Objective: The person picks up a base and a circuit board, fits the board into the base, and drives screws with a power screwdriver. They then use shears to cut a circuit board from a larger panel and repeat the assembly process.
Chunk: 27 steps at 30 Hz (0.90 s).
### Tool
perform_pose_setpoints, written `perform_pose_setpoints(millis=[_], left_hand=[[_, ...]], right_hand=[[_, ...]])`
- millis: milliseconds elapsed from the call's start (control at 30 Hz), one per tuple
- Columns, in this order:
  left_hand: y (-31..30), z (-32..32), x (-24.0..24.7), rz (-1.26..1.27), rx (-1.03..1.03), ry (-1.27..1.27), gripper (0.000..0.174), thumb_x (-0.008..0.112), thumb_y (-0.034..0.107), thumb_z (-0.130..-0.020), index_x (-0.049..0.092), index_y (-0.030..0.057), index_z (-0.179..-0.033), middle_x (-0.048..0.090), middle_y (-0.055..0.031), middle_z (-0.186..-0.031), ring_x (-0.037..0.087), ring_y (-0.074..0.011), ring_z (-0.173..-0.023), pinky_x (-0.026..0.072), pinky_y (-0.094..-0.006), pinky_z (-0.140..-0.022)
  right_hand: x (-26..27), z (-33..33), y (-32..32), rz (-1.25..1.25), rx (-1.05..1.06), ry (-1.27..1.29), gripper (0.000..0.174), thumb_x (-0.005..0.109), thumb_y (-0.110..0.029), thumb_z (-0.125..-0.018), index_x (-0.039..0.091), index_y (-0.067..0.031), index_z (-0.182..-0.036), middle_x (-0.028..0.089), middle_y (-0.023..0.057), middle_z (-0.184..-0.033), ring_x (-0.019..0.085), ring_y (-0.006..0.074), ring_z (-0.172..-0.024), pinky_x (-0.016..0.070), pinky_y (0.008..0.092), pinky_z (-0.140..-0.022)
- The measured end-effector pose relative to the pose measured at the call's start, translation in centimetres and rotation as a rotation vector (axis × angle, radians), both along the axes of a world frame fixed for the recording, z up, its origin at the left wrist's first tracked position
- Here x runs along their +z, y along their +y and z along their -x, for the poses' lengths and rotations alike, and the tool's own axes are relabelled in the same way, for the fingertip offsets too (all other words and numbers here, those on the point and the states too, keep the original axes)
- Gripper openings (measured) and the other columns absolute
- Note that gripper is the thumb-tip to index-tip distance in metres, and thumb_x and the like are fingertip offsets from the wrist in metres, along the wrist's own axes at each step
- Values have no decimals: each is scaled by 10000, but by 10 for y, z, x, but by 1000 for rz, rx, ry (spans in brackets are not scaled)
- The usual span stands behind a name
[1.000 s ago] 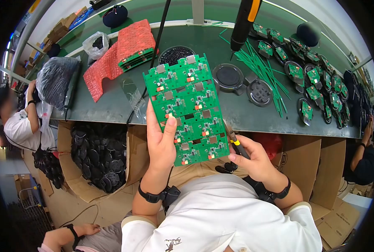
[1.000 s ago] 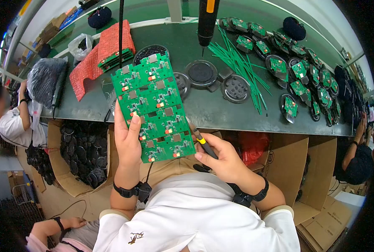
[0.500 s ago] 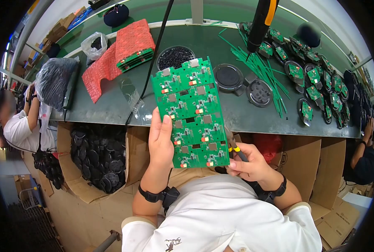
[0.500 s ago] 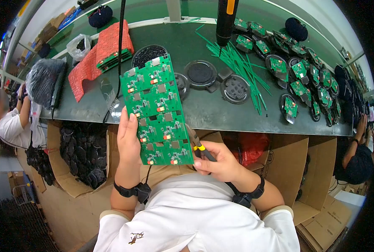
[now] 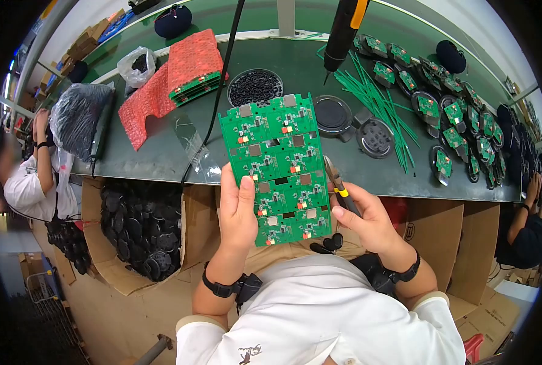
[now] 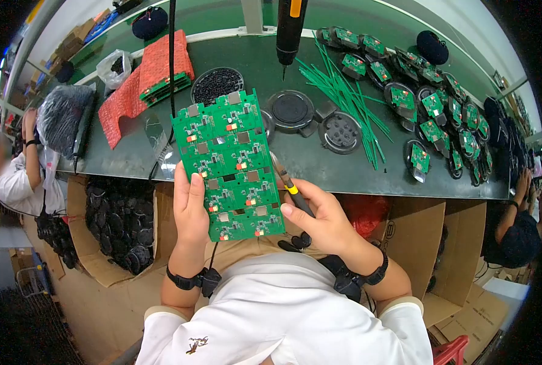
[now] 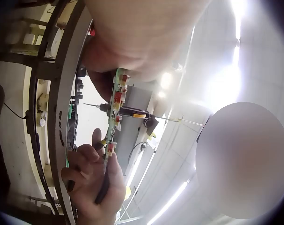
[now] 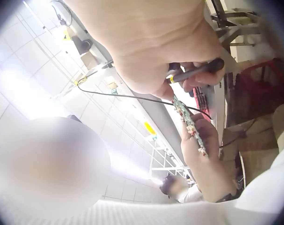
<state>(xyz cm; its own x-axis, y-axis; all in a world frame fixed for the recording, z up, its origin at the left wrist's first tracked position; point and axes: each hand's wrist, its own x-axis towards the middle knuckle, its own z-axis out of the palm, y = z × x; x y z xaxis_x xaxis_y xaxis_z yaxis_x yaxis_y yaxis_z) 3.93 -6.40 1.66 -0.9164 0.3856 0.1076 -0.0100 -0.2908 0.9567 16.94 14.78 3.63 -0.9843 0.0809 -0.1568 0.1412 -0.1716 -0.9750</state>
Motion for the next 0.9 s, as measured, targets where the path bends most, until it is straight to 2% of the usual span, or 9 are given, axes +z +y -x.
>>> perform_pose_setpoints(millis=[67, 600, 667, 700, 767, 800, 833, 867, 900], left_hand=[[-1, 0, -1, 25, 5, 43, 350, 422, 243, -1140, 450, 22, -1410, 595, -57, -1298, 543, -101, -1151, 427, -281, -1030], [0, 0, 0, -18, -32, -19, 372, 432, 260, -1140, 433, 17, -1421, 609, -57, -1286, 557, -100, -1147, 442, -276, -1019], [-1, -1, -1, -26, -45, -35, 388, 436, 256, -1139, 424, 15, -1443, 613, -61, -1293, 562, -106, -1161, 447, -278, -1022], [-2, -2, -4, -23, 20, -154, 405, 436, 255, -1138, 417, 16, -1465, 615, -68, -1313, 577, -120, -1178, 470, -290, -1020], [-3, -1, -12, -20, 85, -274, 422, 437, 253, -1138, 411, 17, -1486, 617, -75, -1332, 592, -133, -1196, 494, -302, -1017], [-3, 0, -16, -109, -1, -364, 440, 435, 255, -1137, 402, 15, -1505, 614, -81, -1353, 603, -147, -1206, 520, -318, -1010], [-3, 0, -18, -198, -87, -453, 460, 433, 257, -1136, 393, 14, -1524, 611, -87, -1374, 615, -160, -1217, 546, -334, -1003], [-2, 0, -20, -198, -87, -452, 460, 433, 257, -1136, 393, 14, -1524, 611, -87, -1374, 615, -160, -1217, 546, -334, -1003], [0, -1, -21, -229, -123, -443, 456, 430, 260, -1137, 401, 12, -1517, 613, -86, -1373, 624, -162, -1204, 562, -343, -990]], right_hand=[[0, 0, 0, 3, 12, -30, 451, 661, -135, -1022, 540, 24, -1427, 631, 60, -1307, 554, 130, -1209, 418, 311, -1083], [-4, -4, -5, -40, -47, -46, 484, 691, -133, -1006, 537, 31, -1435, 648, 56, -1293, 562, 123, -1208, 422, 312, -1092], [0, -4, -10, -8, -76, -62, 436, 688, -145, -1010, 566, 29, -1391, 665, 45, -1173, 604, 97, -1023, 505, 282, -910], [-4, -5, -8, -8, -76, -61, 436, 688, -145, -1010, 566, 29, -1391, 665, 45, -1173, 604, 97, -1023, 505, 282, -910], [-14, -7, -3, 316, 37, -97, 372, 675, -157, -1021, 589, 20, -1336, 643, 22, -1032, 549, 60, -808, 455, 239, -673], [-14, -7, -4, 316, 37, -97, 372, 675, -157, -1021, 589, 20, -1336, 643, 22, -1032, 549, 60, -808, 455, 239, -673], [-14, -7, -6, 485, 77, -81, 349, 670, -163, -1025, 594, 14, -1316, 621, 14, -992, 499, 50, -750, 394, 231, -619], [-14, -7, -8, 653, 118, -64, 327, 664, -169, -1029, 599, 8, -1296, 599, 6, -953, 450, 40, -693, 332, 223, -566], [-16, -6, -8, 653, 119, -63, 327, 664, -169, -1029, 599, 8, -1296, 599, 6, -953, 450, 40, -693, 332, 223, -566]])
